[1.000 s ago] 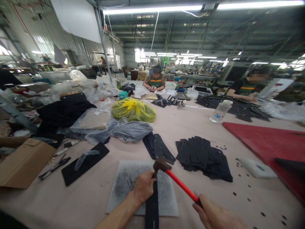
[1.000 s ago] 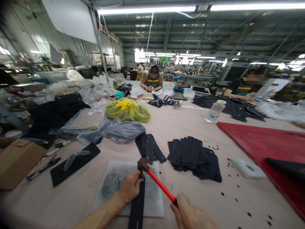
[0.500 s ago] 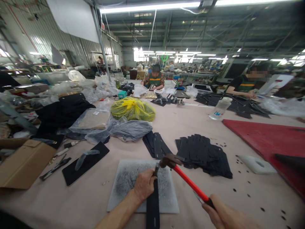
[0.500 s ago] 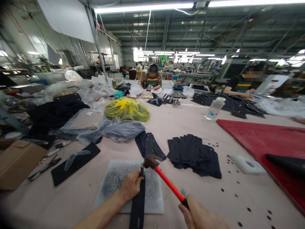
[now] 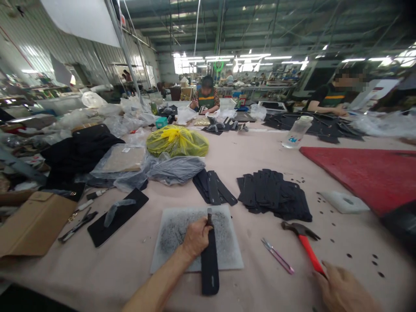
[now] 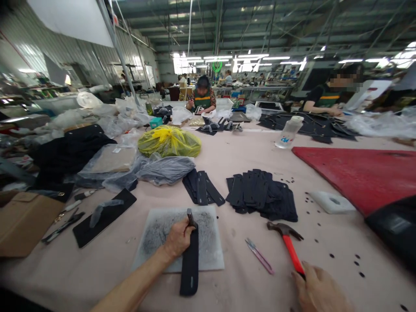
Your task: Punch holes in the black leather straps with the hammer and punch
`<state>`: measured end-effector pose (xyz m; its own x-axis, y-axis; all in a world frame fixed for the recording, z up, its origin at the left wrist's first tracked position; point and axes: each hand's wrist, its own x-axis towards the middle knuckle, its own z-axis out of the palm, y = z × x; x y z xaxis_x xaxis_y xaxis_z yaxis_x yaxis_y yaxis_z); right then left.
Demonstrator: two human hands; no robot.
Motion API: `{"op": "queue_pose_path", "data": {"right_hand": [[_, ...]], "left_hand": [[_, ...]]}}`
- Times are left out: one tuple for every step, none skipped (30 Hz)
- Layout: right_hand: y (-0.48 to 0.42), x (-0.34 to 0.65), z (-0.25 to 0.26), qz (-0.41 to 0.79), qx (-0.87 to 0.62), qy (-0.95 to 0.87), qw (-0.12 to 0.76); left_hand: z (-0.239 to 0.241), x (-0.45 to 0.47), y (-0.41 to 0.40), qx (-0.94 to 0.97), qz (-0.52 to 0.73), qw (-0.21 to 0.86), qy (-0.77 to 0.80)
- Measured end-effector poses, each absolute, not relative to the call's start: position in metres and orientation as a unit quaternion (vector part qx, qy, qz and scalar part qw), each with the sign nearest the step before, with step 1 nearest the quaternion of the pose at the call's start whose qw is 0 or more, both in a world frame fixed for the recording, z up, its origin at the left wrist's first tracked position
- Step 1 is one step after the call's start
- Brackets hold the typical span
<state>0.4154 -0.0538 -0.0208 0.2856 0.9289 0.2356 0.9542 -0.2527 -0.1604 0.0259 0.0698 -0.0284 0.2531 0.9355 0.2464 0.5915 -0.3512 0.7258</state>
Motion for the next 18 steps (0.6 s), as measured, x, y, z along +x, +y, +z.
{"op": "queue_pose_path", "data": {"right_hand": [[-0.051,0.398,-0.018,-0.067,-0.768,-0.619,0.149],[-0.048,0.375,-0.015,-0.073,-0.732,-0.657,0.167],[-0.045,0.347,-0.013,-0.056,-0.670,-0.715,0.191],[-0.043,0.317,-0.012,-0.029,-0.609,-0.768,0.196],[-0.042,0.285,-0.014,-0.002,-0.546,-0.816,0.190],[-0.041,0.256,-0.018,0.027,-0.475,-0.861,0.180],[-0.042,0.230,-0.024,0.054,-0.418,-0.891,0.169],[-0.043,0.210,-0.031,0.074,-0.394,-0.902,0.159],[-0.045,0.195,-0.039,0.088,-0.387,-0.905,0.152],[-0.047,0.186,-0.046,0.097,-0.390,-0.904,0.148],[-0.048,0.181,-0.052,0.100,-0.401,-0.899,0.146],[-0.049,0.180,-0.056,0.100,-0.409,-0.895,0.145],[-0.049,0.182,-0.059,0.097,-0.412,-0.894,0.145],[-0.049,0.185,-0.060,0.094,-0.411,-0.895,0.146],[-0.048,0.187,-0.060,0.092,-0.410,-0.896,0.145],[-0.047,0.190,-0.060,0.090,-0.409,-0.897,0.143],[-0.045,0.191,-0.058,0.091,-0.407,-0.898,0.138],[-0.044,0.191,-0.057,0.094,-0.405,-0.900,0.133]], "left_hand": [[-0.028,0.026,0.070,0.749,0.335,0.254,0.512],[-0.028,0.025,0.070,0.749,0.332,0.255,0.513],[-0.027,0.025,0.071,0.749,0.329,0.256,0.514],[-0.026,0.025,0.071,0.749,0.327,0.259,0.514],[-0.026,0.025,0.071,0.750,0.326,0.260,0.513],[-0.024,0.025,0.071,0.751,0.325,0.261,0.512],[-0.023,0.026,0.071,0.752,0.324,0.262,0.511],[-0.022,0.026,0.070,0.750,0.325,0.263,0.513],[-0.021,0.026,0.070,0.744,0.328,0.268,0.517],[-0.020,0.026,0.071,0.734,0.334,0.276,0.523],[-0.019,0.027,0.071,0.718,0.344,0.290,0.531],[-0.018,0.027,0.073,0.698,0.360,0.306,0.539],[-0.016,0.026,0.074,0.672,0.380,0.322,0.547],[-0.015,0.025,0.076,0.644,0.401,0.337,0.557],[-0.014,0.024,0.078,0.616,0.422,0.347,0.568],[-0.013,0.023,0.079,0.589,0.440,0.355,0.577],[-0.011,0.021,0.080,0.568,0.454,0.360,0.585],[-0.010,0.019,0.080,0.554,0.464,0.364,0.588]]}}
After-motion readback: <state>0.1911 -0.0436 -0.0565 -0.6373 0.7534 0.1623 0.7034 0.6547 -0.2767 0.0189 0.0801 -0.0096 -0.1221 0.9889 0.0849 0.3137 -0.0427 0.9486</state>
